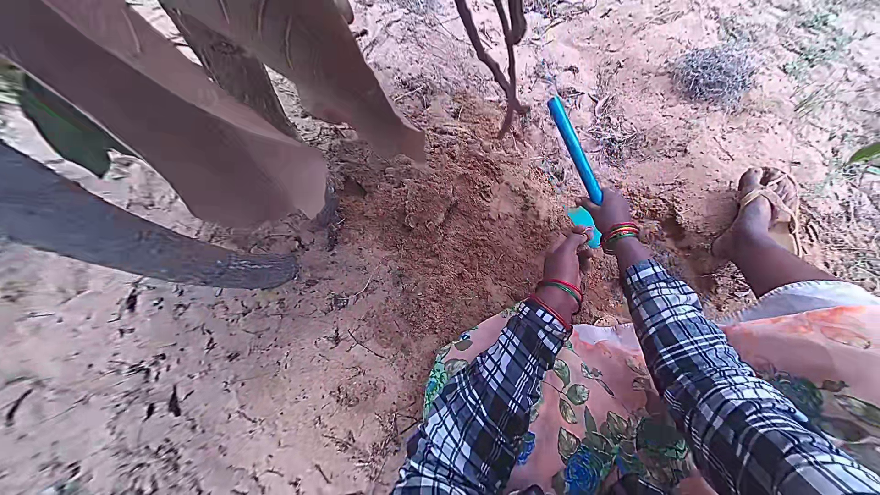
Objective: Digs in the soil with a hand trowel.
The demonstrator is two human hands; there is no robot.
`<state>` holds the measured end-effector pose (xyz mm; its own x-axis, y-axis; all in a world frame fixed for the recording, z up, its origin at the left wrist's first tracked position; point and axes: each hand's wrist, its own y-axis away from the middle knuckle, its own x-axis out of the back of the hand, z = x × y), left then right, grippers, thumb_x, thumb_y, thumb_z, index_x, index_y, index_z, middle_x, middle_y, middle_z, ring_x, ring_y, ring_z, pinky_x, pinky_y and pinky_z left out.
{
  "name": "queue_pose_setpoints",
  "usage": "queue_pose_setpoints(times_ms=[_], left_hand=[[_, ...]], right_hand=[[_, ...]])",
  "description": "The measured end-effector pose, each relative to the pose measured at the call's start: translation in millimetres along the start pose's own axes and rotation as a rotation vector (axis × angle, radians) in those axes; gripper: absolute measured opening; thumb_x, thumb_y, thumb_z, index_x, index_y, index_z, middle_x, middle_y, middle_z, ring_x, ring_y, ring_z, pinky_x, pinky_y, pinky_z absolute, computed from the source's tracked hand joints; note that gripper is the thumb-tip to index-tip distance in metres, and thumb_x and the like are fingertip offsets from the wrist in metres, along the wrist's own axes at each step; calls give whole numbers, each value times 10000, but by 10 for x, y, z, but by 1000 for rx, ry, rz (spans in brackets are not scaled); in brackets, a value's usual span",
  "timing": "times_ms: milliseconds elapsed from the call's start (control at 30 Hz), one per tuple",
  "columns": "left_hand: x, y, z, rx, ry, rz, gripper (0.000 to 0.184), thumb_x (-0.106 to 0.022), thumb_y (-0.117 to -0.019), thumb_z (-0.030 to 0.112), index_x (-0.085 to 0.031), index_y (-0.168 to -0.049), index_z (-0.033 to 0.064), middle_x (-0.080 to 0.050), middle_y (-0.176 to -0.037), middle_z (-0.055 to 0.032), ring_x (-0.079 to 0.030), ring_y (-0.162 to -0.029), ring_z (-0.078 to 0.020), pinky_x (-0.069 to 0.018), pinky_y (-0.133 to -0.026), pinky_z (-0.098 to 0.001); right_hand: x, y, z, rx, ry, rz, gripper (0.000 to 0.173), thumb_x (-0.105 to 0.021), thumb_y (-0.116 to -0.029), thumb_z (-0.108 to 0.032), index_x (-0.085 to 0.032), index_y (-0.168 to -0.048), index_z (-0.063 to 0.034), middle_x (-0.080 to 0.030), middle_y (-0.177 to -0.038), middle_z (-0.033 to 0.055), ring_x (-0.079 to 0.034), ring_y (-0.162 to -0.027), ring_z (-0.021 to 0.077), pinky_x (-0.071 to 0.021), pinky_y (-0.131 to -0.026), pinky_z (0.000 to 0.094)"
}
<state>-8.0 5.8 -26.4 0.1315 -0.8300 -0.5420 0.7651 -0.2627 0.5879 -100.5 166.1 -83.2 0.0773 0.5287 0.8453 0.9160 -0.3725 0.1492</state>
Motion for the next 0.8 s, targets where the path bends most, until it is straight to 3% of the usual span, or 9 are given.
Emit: queue_pose_setpoints(times_ms=[100, 233, 300, 400, 500, 700, 800], left_hand=[[-19, 71, 33, -5, 3, -33, 162, -479, -1067, 137, -582, -1187, 99, -588, -958, -22, -527, -672, -74, -454, -596, -206], [18, 153, 66, -41, -27, -55, 206, -435, -1073, 179, -558, -1233, 138, -581, -1014, 4, -518, -687, -54, -439, -590, -188], [9, 116, 95, -50, 19, -37, 184, -444, -1066, 166, -558, -1208, 140, -585, -983, 5, -533, -680, -55, -458, -582, -191], [-17, 18, 103, -59, 83, 11, 169, -453, -1064, 135, -574, -1180, 118, -604, -937, -8, -547, -655, -71, -466, -563, -209], [-22, 1, 38, -36, 69, 18, 154, -458, -1063, 130, -572, -1166, 122, -592, -943, -9, -540, -663, -78, -464, -573, -210], [-38, -80, -98, -4, 8, 15, 147, -454, -1061, 121, -564, -1158, 133, -596, -921, 4, -546, -640, -61, -470, -554, -189], [-31, -66, -98, 2, -29, 16, 159, -449, -1067, 133, -558, -1182, 141, -581, -941, 11, -537, -652, -57, -461, -564, -182]], right_hand=[[106, 270, 540, -119, 65, 6, 470, -654, -1027, -355, -642, -1232, 68, -673, -1114, 344, -653, -1076, 520, -466, -930, 713], [450, 523, 1231, -324, 137, 1, 494, -663, -1017, -380, -654, -1223, 69, -673, -1156, 336, -645, -1121, 506, -458, -981, 692], [574, 601, 1559, -415, 105, -45, 535, -655, -1020, -425, -640, -1207, 76, -674, -1107, 322, -662, -1039, 479, -485, -936, 670], [486, 659, 1921, -494, -11, -90, 529, -625, -1033, -450, -650, -1173, 60, -663, -947, 243, -631, -803, 361, -504, -785, 578], [252, 714, 2027, -526, -116, -80, 534, -628, -1032, -449, -627, -1246, 40, -657, -948, 229, -619, -762, 335, -516, -744, 550], [209, 754, 2105, -475, -112, -66, 533, -657, -1014, -452, -650, -1243, 30, -680, -1025, 272, -660, -878, 407, -508, -829, 618], [220, 684, 1974, -479, -135, -92, 538, -639, -1025, -453, -639, -1210, 51, -664, -968, 249, -633, -808, 368, -506, -782, 580]])
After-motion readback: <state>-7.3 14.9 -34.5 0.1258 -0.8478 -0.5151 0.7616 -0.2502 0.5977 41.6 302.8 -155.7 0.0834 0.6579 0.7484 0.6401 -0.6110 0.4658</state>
